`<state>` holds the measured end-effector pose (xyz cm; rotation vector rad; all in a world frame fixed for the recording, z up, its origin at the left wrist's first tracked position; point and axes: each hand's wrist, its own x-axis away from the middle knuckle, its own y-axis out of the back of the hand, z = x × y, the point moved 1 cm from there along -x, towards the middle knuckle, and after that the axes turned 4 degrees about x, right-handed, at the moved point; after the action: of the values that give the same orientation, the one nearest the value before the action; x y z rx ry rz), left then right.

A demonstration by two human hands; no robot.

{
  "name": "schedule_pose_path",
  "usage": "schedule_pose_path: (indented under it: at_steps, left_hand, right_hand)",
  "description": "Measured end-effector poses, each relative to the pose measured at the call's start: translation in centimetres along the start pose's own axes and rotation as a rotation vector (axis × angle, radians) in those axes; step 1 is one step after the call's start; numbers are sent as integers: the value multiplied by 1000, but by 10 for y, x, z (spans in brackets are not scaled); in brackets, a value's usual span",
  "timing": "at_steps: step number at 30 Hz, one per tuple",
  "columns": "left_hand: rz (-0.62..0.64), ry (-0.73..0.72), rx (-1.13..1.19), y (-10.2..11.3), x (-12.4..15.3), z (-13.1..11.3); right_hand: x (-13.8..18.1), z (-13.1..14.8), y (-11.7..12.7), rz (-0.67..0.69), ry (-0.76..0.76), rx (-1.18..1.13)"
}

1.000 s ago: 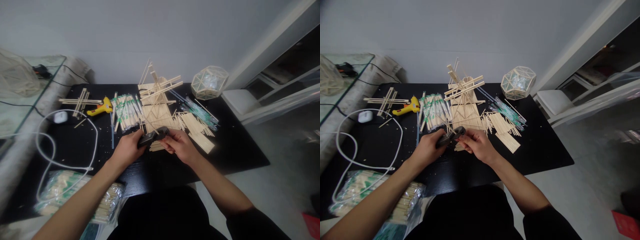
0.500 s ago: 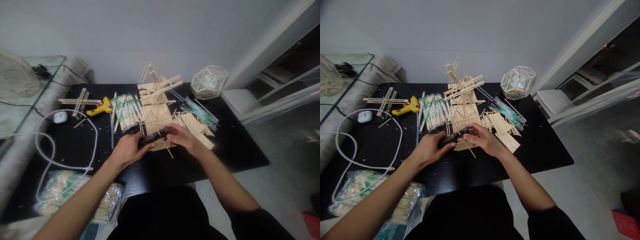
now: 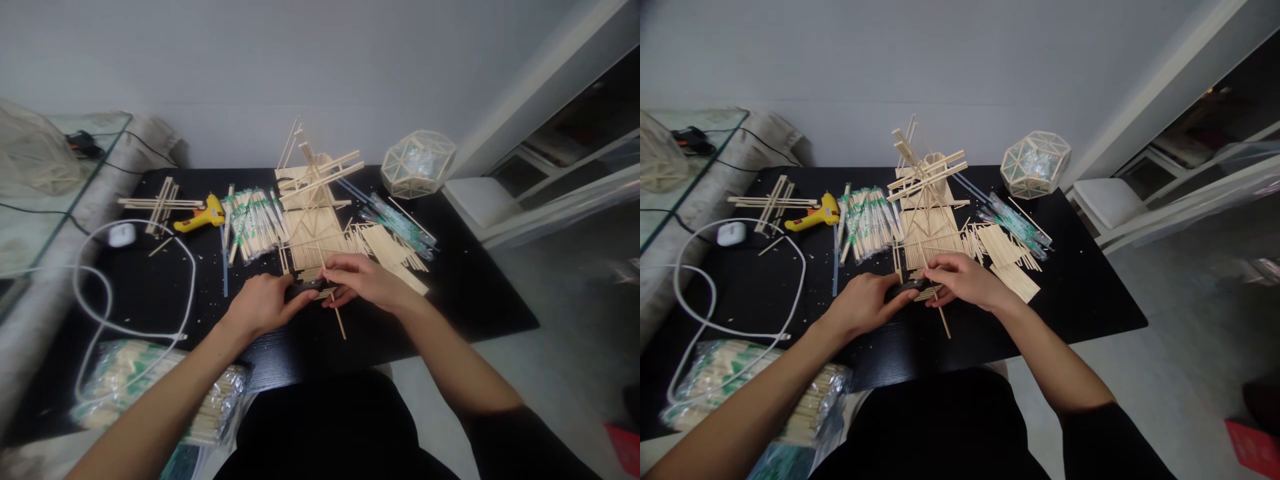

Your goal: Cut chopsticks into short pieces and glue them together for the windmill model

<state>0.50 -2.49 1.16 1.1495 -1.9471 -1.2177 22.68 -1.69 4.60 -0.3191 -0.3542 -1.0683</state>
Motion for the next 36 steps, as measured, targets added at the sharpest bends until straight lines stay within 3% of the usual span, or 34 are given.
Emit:
schedule_pose_path:
  at_steps: [11,19,22,26,32,36]
  left_hand:
    - [-24,50,-104,2,-1,-1]
    - [-99,120,-124,0,-8,16]
    - [-178,150,11,4,-10,20]
    - [-186,178,304,10,-12,18]
    - [-227,120,739,6,-10,15]
    - [-210,75,830,2,-7,13]
  right_hand:
    - [-1,-6,5,24,-4,-6]
    - [3,-8,9,-118,37,10]
    - [5,-9,10,-116,40,26]
    - [5,-10,10,-86,22,100]
    - [5,-13,-1,-64,75,286]
    - [4,-11,-14,-89,124,458]
